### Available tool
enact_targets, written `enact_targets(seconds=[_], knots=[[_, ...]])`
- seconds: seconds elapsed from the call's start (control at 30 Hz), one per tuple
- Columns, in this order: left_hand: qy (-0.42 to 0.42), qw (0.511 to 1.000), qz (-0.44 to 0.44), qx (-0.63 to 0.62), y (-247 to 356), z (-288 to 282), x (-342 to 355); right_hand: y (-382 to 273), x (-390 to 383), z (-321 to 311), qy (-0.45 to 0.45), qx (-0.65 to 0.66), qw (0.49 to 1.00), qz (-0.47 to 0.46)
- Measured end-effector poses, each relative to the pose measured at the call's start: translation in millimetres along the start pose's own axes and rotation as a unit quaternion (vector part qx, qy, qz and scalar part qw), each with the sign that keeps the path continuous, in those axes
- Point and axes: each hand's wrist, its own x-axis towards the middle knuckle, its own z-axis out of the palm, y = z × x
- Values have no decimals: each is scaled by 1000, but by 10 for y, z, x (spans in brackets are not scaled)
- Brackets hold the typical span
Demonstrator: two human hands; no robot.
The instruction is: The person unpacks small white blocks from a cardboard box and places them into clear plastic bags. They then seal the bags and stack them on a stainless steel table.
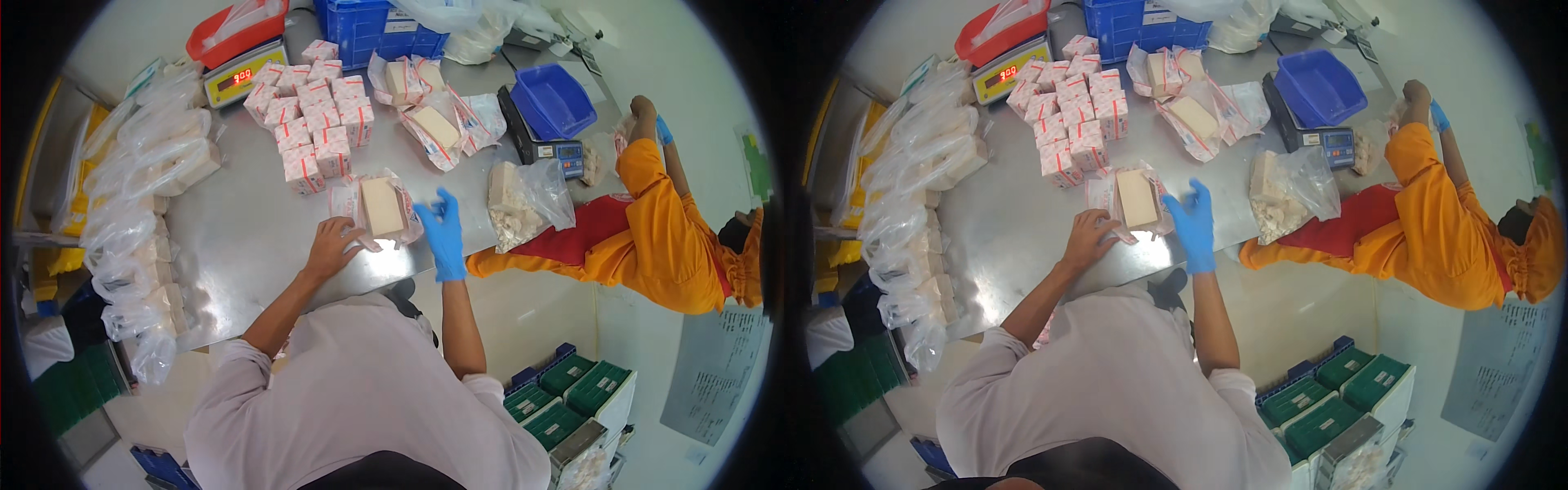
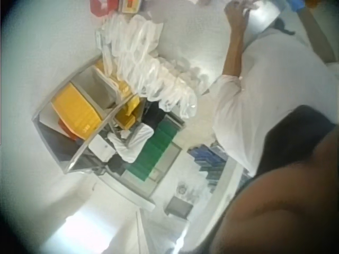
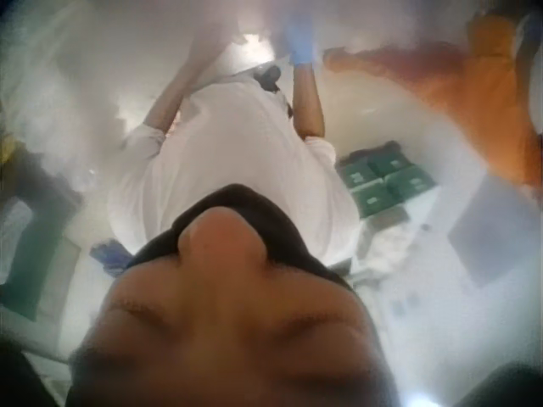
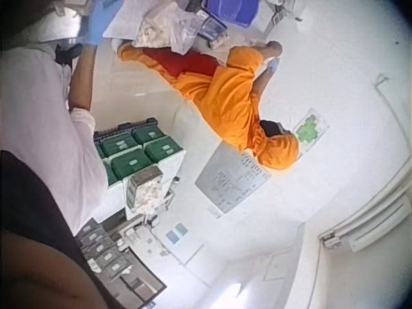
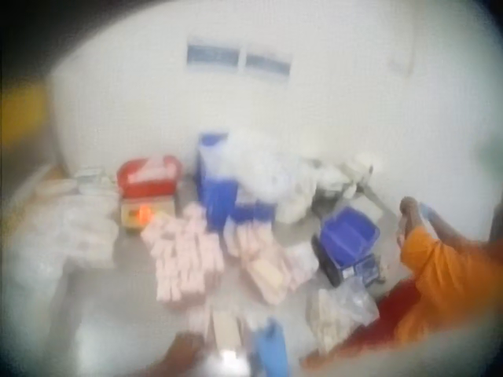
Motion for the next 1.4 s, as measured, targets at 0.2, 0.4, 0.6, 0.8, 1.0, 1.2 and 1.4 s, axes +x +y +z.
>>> enact_targets(seconds=[0.2, 0.4, 0.6, 0.8, 1.0, 1.2, 1.4], knots=[[58, 976, -115, -177, -311, 40, 97, 48, 1172, 536, -127, -107, 986, 21], [197, 866, -397, -231, -356, 383, 773, 225, 1433, 555, -255, -100, 961, -46], [156, 861, -451, -179, -491, 569, 898, 557, 1481, 508, -151, -169, 971, -76], [170, 814, -506, -230, -420, 507, 681, 464, 1217, 355, -55, -99, 994, 9], [201, 682, -464, -528, 2, 721, 463, 205, 508, 199, -180, 207, 944, 181], [255, 605, -464, -596, 331, 698, 1037, 254, 525, 236, -209, 274, 921, 182], [280, 656, -328, -620, 424, 741, 1877, -360, 1268, 183, -200, 144, 967, 65]])
